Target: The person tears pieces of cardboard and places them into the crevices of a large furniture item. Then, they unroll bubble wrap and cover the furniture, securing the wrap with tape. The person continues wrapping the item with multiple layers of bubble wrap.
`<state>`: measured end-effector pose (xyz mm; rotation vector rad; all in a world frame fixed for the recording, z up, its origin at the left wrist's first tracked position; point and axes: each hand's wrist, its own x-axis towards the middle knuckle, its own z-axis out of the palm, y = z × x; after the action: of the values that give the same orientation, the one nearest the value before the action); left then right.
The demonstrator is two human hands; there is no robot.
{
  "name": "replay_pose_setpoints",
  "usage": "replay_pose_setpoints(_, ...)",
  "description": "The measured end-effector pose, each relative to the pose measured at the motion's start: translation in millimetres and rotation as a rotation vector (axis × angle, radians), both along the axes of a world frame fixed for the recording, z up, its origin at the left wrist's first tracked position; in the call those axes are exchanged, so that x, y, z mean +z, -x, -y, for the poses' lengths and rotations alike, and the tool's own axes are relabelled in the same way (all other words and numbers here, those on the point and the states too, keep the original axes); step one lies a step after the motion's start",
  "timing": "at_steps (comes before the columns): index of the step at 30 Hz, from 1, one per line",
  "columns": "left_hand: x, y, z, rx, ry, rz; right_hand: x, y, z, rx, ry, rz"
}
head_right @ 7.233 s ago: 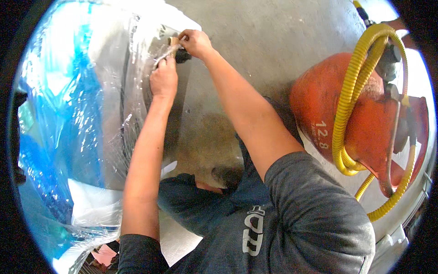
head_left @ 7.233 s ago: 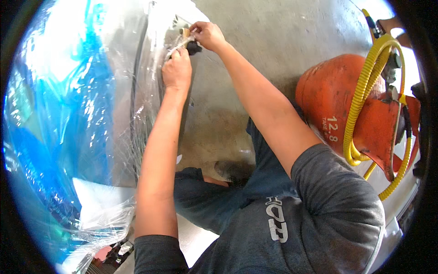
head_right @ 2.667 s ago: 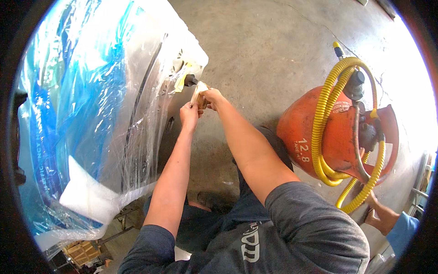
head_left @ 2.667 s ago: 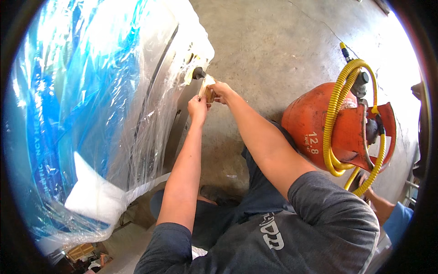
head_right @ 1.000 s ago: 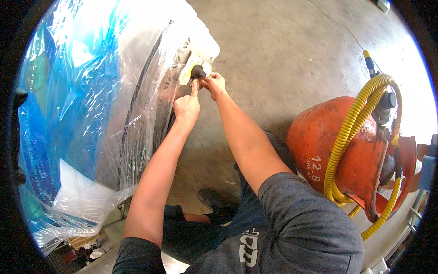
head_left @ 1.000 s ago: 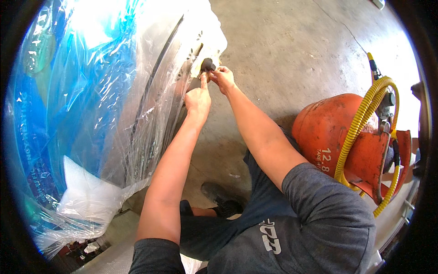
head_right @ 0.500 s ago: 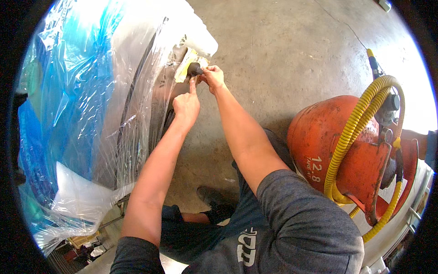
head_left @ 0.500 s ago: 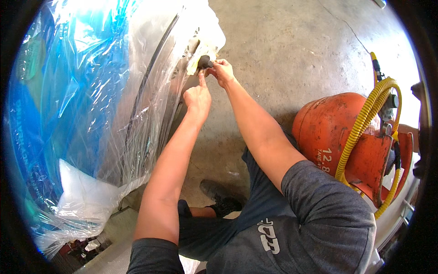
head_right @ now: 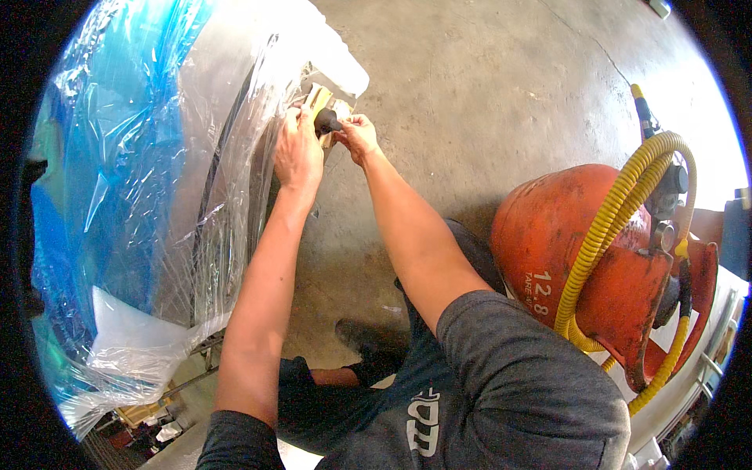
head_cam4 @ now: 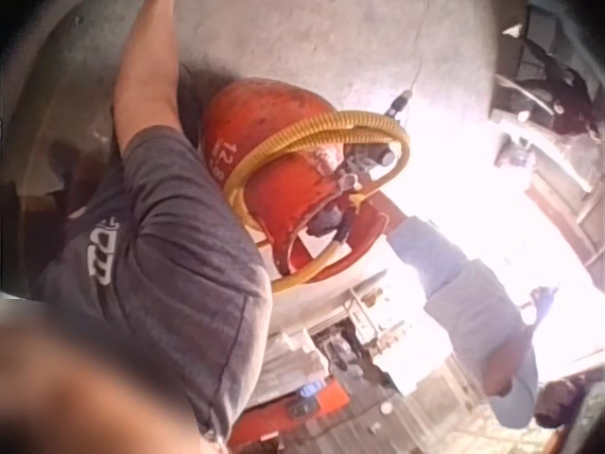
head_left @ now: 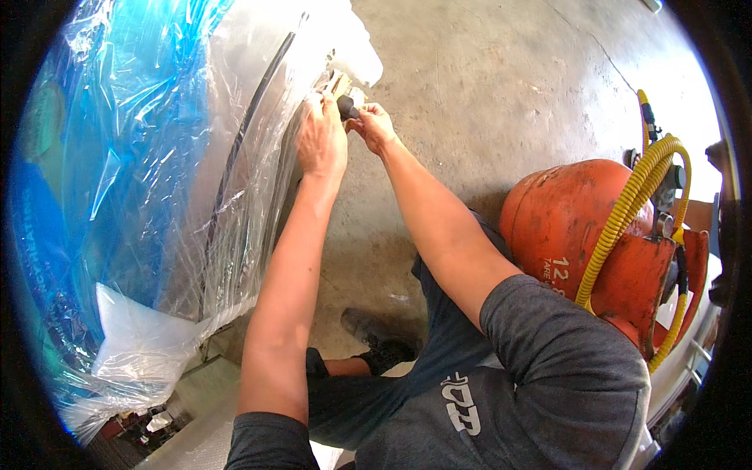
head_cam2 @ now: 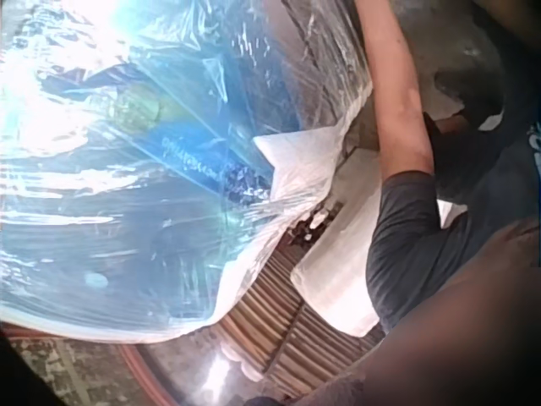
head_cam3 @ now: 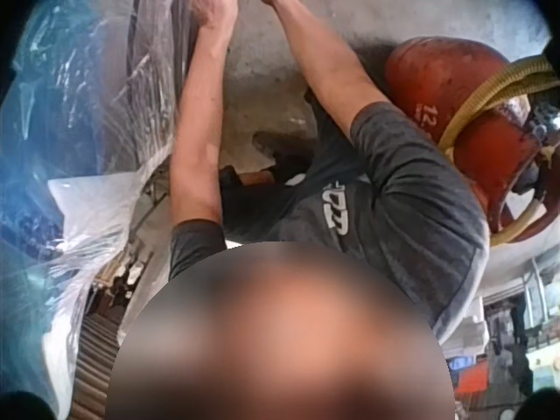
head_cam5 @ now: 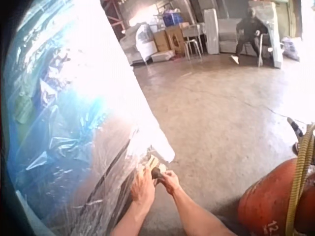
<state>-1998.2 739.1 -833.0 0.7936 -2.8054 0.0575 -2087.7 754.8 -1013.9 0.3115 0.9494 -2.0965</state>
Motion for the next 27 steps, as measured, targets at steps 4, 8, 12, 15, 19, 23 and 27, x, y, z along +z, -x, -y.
replay_pose_setpoints(4,5.6,7.0,8.9,-0.019,-0.063,0.052,4.5,3.3,-2.6,-0.003,-0.046,-0.083)
replay_pose_setpoints(8,10.2,14.0,12.4,-0.01,-0.112,0.004,8.3,13.4,-6.6,0.011,-0.097,-0.124)
replay_pose_setpoints(12,15.1,15.4,15.5,-0.085,-0.078,-0.046,5.7,19.3,-7.4,0.052,-0.023,-0.057)
replay_pose_setpoints(15,16.8,13.5,18.3,-0.102,-0.071,-0.037,3.5,16.2,-6.6,0.05,-0.01,-0.013)
replay_pose_setpoints(19,14.9,11.7,19.9,-0.118,-0.054,-0.025,7.3,7.7,-3.5,0.016,0.063,0.075)
replay_pose_setpoints(23,14.7,14.5,20.7,-0.111,-0.062,-0.033,14.2,4.5,-2.3,-0.011,0.127,0.153)
replay_pose_setpoints(27,20.6,14.4,17.8,-0.105,-0.06,0.006,18.2,7.3,-10.1,0.053,0.131,0.147)
